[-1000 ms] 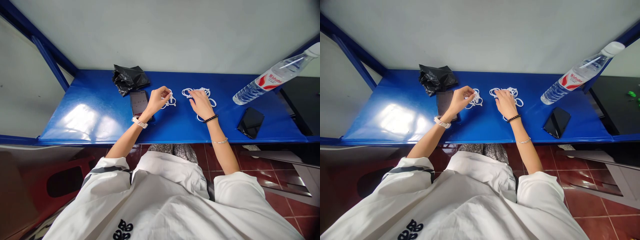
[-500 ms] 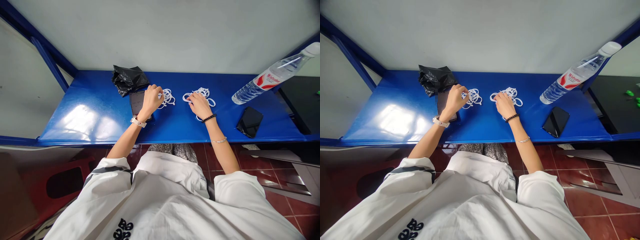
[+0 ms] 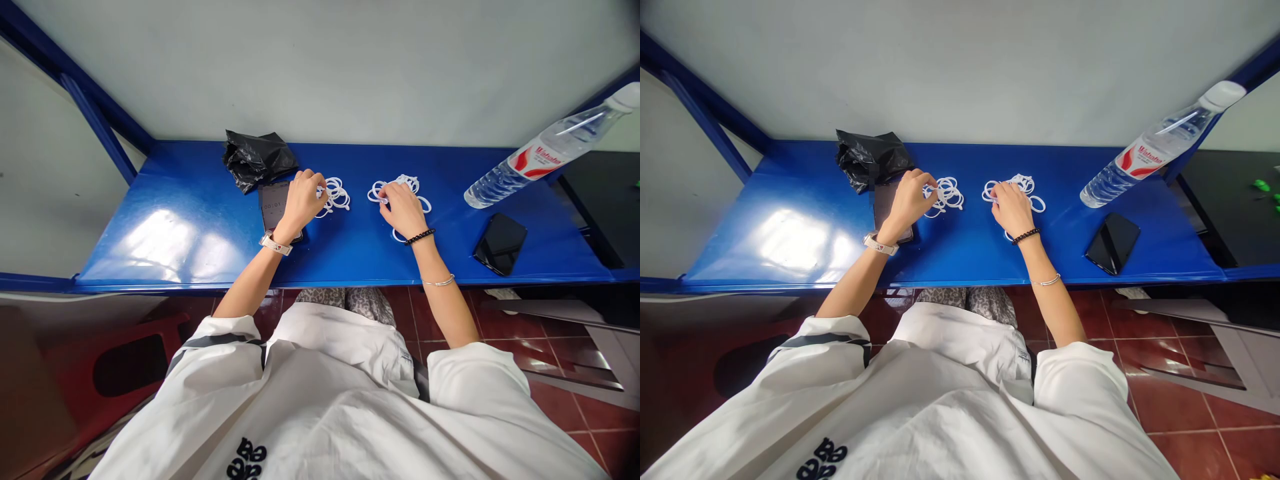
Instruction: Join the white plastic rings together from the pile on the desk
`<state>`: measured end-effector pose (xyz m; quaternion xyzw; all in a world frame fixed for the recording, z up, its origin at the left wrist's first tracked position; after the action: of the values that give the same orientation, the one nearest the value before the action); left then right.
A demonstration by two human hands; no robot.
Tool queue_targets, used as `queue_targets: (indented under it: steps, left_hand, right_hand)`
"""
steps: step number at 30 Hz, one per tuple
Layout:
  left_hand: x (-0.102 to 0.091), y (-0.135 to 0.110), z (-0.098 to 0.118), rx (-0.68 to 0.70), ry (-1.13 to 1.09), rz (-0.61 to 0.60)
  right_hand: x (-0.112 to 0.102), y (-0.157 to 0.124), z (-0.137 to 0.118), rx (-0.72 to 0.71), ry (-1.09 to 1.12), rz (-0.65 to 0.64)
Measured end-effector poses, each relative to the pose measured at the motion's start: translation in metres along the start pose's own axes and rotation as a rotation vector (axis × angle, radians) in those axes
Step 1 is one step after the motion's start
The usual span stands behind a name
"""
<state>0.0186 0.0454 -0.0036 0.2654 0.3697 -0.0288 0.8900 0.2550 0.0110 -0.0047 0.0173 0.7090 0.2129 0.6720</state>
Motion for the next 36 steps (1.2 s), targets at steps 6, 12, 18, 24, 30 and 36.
queue_targets:
  steps: [6,12,18,24,30,36]
  left_hand:
    - [-0.001,-0.001,0.0,0.024,-0.037,-0.006]
    - [-0.002,-0.001,0.001,0.047,-0.059,0.022]
    - [-0.004,0.001,0.021,0.113,-0.125,0.01]
    - [0.003,-0.004,0.044,0.181,-0.265,-0.166]
    - [0.01,-0.011,0.058,0.193,-0.403,-0.301]
    - [0.015,-0.013,0.065,0.092,-0.598,-0.443]
  right_hand:
    - [-0.002,-0.002,0.002,-0.004,0.011,-0.006]
    - [-0.004,-0.001,0.006,0.008,0.046,0.049]
    - [-0.018,0.002,-0.001,0.008,0.223,0.13]
    - [-0.028,0.001,-0.025,-0.181,0.409,0.111]
    - [-0.028,-0.002,-0.035,-0.263,0.474,0.128]
    - [-0.029,-0.003,-0.035,-0.323,0.528,0.228]
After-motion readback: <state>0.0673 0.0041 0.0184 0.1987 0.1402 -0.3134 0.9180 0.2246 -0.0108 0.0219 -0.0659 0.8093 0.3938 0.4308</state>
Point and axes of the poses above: each hand's wrist, its own y-axis towards the middle knuckle, its own x-axis out of the palm, z = x × y, the point moved 5 cm from there along y, towards the middle knuckle, and after that the axes turned 11 degrees about -y, right-handed, at the moved point
